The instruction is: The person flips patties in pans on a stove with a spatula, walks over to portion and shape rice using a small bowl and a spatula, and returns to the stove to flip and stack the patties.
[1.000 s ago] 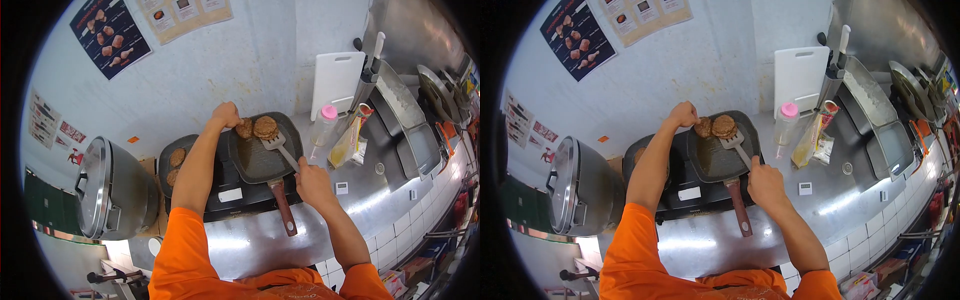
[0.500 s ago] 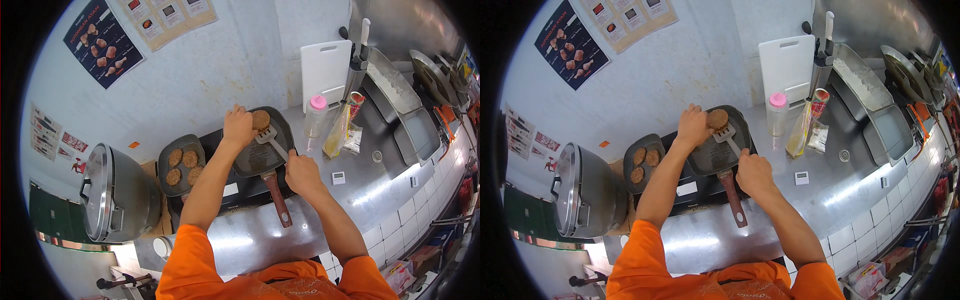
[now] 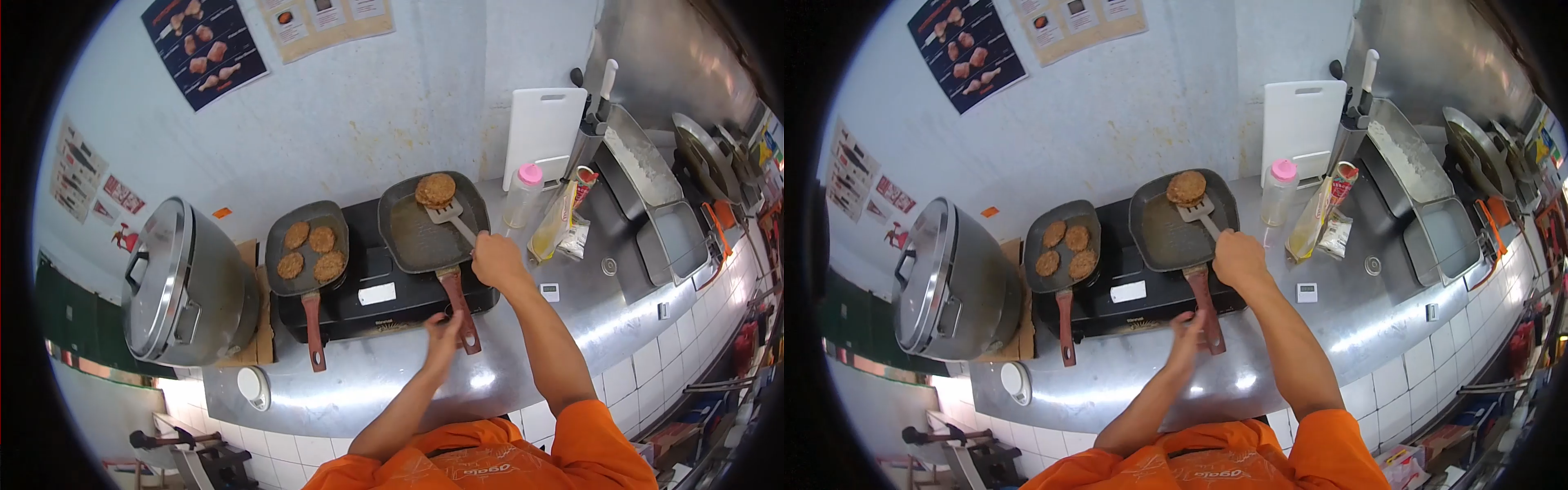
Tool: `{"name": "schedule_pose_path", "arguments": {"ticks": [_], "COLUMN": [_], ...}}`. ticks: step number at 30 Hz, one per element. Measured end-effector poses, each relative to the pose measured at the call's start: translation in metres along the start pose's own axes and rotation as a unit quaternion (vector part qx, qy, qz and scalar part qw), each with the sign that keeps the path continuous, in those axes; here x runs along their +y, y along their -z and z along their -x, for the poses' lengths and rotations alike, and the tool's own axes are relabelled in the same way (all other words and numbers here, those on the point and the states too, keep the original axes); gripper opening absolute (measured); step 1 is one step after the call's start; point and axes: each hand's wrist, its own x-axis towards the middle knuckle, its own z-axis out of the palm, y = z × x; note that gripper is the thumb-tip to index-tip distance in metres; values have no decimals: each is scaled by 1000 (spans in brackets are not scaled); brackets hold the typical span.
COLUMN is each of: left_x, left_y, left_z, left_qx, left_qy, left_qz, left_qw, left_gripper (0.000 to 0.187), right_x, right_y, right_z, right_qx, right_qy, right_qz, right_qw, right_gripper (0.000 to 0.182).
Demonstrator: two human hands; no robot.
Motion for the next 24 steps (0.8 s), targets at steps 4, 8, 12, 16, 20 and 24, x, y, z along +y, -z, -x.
{"name": "schedule_pose_path", "arguments": {"ticks": [4,8,12,16,20,24], "left_x": [-6,-19,-11,-21,-20,-14], "left_y": [-19,-15,-18,-15,-15,-15], "left_z": [2,-5,-2,-8,-11,-8], "left_qx": [-88,-103,-95,-105,-109,-107], "left_qy": [48,-7,-26,-39,-48,-41], "left_qz": [-46,-47,-45,-37,-51,-43], "left_qw": [994,994,994,993,992,992], "left_gripper": [41,30,26,27,27,26], "right_x": [1,-2,0,-6,-14,-10], "right_y": [-27,-29,-40,-50,-38,-45], "right_z": [21,50,62,55,56,66], "right_qx": [40,64,70,99,113,130], "right_qy": [-21,-37,-41,-37,-39,-32], "right_qz": [-44,-77,-76,-78,-86,-96], "right_qw": [998,994,994,991,989,986], "right_gripper": [28,29,28,28,29,27]}}
